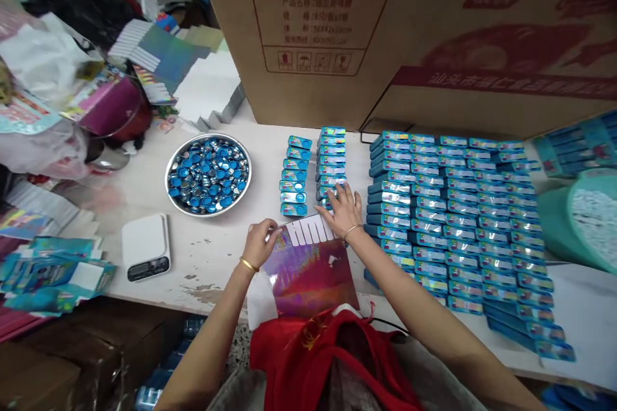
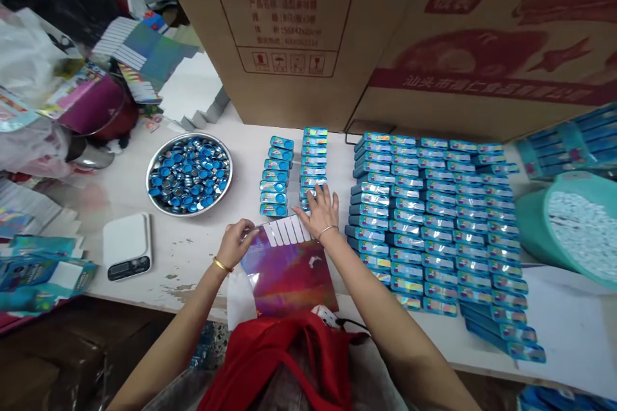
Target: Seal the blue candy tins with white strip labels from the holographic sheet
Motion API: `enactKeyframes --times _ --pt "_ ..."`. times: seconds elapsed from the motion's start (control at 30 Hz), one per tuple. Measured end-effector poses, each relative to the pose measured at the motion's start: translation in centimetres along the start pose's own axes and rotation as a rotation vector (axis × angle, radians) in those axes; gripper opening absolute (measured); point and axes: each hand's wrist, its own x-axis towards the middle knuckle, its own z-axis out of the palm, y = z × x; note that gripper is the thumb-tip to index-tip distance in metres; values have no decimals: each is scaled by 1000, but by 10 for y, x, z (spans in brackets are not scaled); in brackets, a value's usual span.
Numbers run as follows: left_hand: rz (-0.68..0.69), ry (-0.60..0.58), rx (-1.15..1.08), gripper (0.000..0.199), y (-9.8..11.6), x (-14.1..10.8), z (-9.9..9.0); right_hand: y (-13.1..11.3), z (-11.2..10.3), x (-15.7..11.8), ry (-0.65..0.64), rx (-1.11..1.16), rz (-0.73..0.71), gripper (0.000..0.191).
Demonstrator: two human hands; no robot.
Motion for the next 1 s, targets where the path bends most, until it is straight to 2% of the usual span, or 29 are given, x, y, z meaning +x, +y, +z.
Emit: enactKeyframes --times 0.1,0.2,0.27,0.33,0.43,0.53,0.7,0.87,1.0 --pt "62 -53 -1 16 11 1 -1 5 -3 9 -27 -37 -54 55" --pt "71 -94 -19 15 27 5 -5 -2 -21 14 -2 -17 -55 52" --pt "76 -128 -54 15 39 8 -10 -19 -40 11 31 41 -84 53" --pt "78 -167 -139 16 50 11 -18 -43 -59 2 27 129 -204 51" --pt "45 -200 -360 22 56 13 -30 -75 -74 -17 -79 227 -371 38" --pt "35 -201 -443 23 49 10 -39 -87 -68 -29 -159 245 -325 29" --pt "116 -245 -202 21 36 2 -45 -82 -45 -24 -247 298 -342 26" --pt "230 -86 202 22 36 -6 -50 -96 -36 -12 -340 323 -337 25" --pt "316 -34 300 28 28 -12 -47 -106 -26 -2 -365 288 -314 24"
